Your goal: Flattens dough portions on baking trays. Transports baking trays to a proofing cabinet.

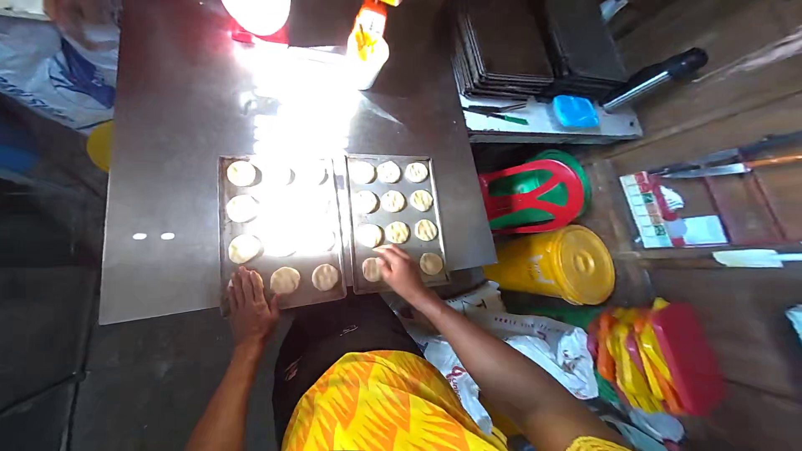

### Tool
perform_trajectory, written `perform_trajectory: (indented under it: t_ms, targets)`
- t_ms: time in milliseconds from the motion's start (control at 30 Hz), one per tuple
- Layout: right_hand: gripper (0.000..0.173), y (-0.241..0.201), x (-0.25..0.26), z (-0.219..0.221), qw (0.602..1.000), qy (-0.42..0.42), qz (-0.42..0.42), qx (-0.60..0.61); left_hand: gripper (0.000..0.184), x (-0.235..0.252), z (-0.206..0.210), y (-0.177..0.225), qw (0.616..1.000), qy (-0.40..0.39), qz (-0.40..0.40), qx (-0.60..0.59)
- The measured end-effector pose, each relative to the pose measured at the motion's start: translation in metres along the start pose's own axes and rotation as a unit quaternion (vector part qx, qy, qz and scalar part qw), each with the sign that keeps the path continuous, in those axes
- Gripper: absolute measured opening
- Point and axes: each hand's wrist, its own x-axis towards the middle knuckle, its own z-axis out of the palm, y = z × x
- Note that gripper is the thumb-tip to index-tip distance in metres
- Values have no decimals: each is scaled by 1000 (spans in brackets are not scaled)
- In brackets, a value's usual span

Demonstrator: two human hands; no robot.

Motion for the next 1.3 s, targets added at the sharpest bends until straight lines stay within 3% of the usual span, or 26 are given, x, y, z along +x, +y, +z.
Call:
perform_trajectory:
  t_ms: [133, 200, 300, 500, 600, 667, 733, 767, 833, 900, 967, 1033, 1133, 1300]
  targets:
    - [36, 77, 3, -47, 992, 63, 103, -37, 90, 0, -2, 3, 1000, -5, -8, -4]
    - [40, 88, 11, -59, 994, 56, 83, -53, 91, -1, -7, -2, 996, 17, -2, -83]
    - [51, 72, 26, -47, 999, -14, -17, -43, 86, -5, -26, 7, 986, 84, -12, -143]
    - [74, 57, 67, 41, 977, -79, -185, -63, 78, -18, -40, 92, 968, 134, -135, -165]
    - [80, 62, 68, 38, 968, -134, -199, -77, 76, -35, -26, 141, 964, 153, -152, -157]
    - [70, 69, 74, 11, 972, -144, -181, 37, 75, -46, -21, 176, 946, 164, -204, -190]
    - [48, 86, 80, -34, 983, -48, -138, 112, 67, -48, -19, 213, 883, 175, -321, -295]
    - [42, 103, 82, -55, 987, 10, -108, 119, 60, -50, -16, 230, 828, 162, -396, -363]
    - [37, 156, 89, -79, 990, 76, -8, 115, 47, -52, -9, 261, 682, 101, -525, -500]
    - [37, 209, 104, -91, 983, 55, 115, 130, 43, -45, 1, 286, 558, 24, -583, -590]
    - [33, 243, 111, -96, 969, 14, 192, 155, 43, -34, 7, 309, 488, -58, -582, -648]
    - [30, 252, 112, -95, 965, -13, 203, 163, 44, -21, 12, 333, 459, -103, -555, -686]
    - [28, 246, 116, -93, 967, -29, 200, 155, 47, -2, 16, 358, 437, -91, -579, -682]
    - [29, 247, 125, -91, 943, -34, 225, 244, 43, 0, 2, 375, 468, -74, -583, -660]
